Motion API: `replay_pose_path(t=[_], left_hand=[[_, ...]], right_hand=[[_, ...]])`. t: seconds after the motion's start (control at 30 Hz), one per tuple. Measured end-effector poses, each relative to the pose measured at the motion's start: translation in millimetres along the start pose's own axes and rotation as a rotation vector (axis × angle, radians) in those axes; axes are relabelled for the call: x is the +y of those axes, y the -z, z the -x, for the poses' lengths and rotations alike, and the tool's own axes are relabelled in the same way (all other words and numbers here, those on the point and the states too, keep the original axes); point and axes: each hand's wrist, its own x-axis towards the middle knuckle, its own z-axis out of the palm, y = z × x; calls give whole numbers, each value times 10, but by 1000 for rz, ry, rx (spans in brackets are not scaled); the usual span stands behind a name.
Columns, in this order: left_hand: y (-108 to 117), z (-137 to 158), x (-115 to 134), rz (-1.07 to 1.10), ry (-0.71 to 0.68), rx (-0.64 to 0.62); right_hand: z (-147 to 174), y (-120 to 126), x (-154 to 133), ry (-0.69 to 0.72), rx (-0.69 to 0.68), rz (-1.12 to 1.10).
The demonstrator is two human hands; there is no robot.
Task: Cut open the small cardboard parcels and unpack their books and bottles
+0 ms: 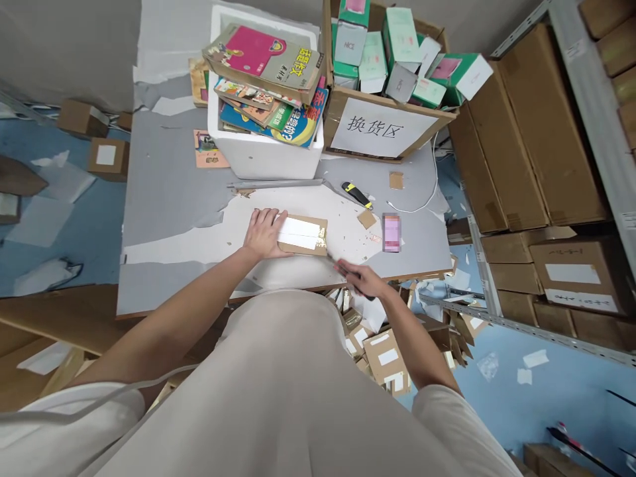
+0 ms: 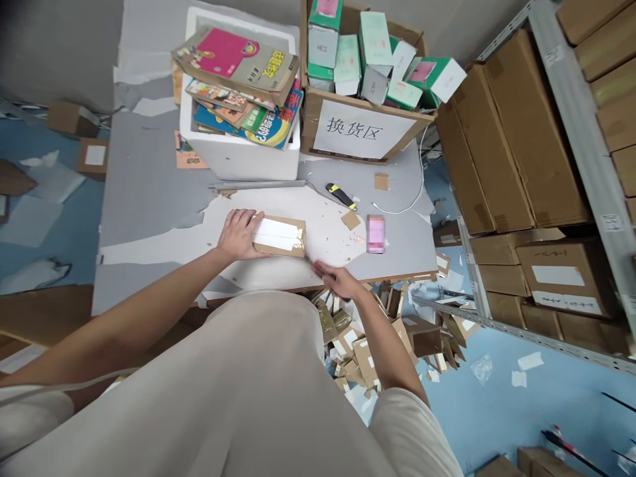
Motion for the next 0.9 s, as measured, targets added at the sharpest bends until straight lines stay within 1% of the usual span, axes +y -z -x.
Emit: replay_pose_path(t=[0.07,0.1,0.17,0.23,0.3,0.33,0.37,0.43,0.5,0.57,0.67,0.77,0.83,0.9], left_hand=[[2,1,1,-1,7,-9],[7,2,2,-6,10,-15],[21,4,7,-19,13,-30],[38,2,25,-27,19,-42],[56,-3,62,-34,46,-41],[67,-7,89,-40,76,-34],[80,-11,118,-49,120,-25],[120,-16,175,-67,233,-7],[181,-4,211,-76,341,-9],[249,43,206,-73,422,-37],[304,205,122,-3,456,-105],[243,440,22,217,440,-119],[156,587,-6,383,437,-75],[76,693,1,474,449,-21]], right_hand=[[100,-114,93,-5,-53,26],[150,-167,132,-5,-45,27],[254,-236,190,-4,17,0],[358,-237,231,-13,86,-56],[417,-198,251,-14,192,-152],[408,-187,247,-3,267,-222],[365,-194,230,13,346,-299],[168,-284,148,45,474,-452],[-142,-468,3,67,521,-573],[-486,-683,-183,95,470,-661],[-898,-902,-448,123,393,-714],[-1098,-914,-609,154,370,-674],[-1142,-852,-656,163,343,-631],[-1148,-793,-677,164,313,-602]])
